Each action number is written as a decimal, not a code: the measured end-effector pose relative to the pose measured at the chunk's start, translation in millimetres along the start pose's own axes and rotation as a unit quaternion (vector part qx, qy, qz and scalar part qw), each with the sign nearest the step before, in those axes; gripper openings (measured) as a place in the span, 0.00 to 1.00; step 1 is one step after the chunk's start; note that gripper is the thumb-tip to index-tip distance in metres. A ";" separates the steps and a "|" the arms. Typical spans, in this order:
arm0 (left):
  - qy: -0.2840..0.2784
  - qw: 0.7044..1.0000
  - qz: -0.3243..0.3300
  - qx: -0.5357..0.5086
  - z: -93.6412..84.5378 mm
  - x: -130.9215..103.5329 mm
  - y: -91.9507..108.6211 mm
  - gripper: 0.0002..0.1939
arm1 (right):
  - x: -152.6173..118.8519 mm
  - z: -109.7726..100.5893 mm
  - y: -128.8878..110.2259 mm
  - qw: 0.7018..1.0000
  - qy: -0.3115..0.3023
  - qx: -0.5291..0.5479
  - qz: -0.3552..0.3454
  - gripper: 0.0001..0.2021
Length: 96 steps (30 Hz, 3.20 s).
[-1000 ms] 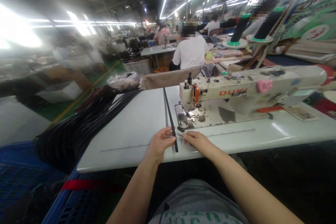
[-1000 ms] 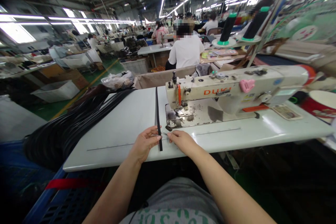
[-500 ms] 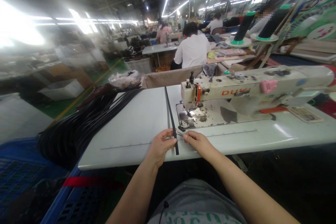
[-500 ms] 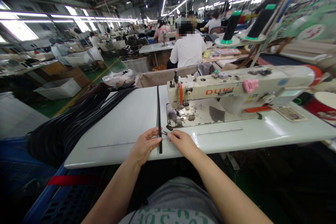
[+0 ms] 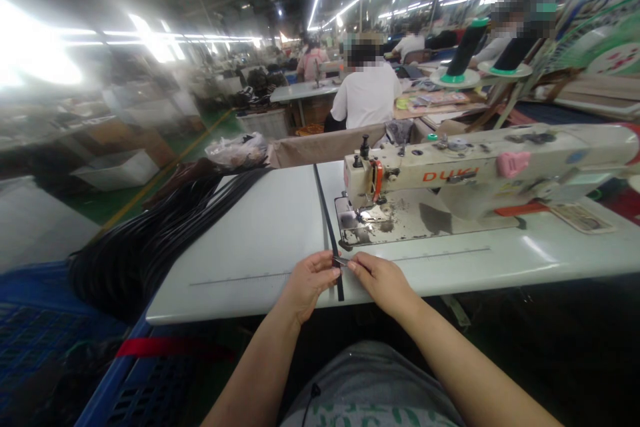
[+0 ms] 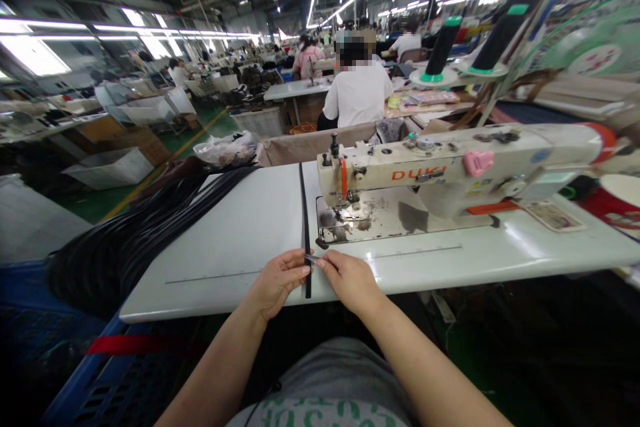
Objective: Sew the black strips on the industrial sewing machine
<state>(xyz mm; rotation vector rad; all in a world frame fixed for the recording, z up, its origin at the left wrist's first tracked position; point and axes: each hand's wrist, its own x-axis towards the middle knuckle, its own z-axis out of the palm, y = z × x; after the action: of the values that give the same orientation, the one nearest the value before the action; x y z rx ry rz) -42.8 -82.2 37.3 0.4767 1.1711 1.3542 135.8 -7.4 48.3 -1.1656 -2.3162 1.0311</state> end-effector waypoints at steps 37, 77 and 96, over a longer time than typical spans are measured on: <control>-0.120 0.984 -0.114 -0.072 11.5 -10.8 -9.6 0.22 | -6.4 -2.5 -19.1 0.997 0.057 -0.033 -0.051 0.07; -0.146 0.977 -0.087 -0.131 13.6 -10.4 -13.5 0.28 | -3.6 12.7 -8.0 0.990 0.086 0.114 0.006 0.06; -0.042 0.998 0.010 -0.047 8.7 -9.7 -8.2 0.34 | -13.1 -16.9 -12.1 0.974 0.095 -0.202 -0.027 0.13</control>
<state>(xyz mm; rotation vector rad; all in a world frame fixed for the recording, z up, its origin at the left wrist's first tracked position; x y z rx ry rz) -29.5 -90.0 37.5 0.4757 1.0321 1.3871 146.9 -15.0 68.8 -1.2725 -2.4491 0.4128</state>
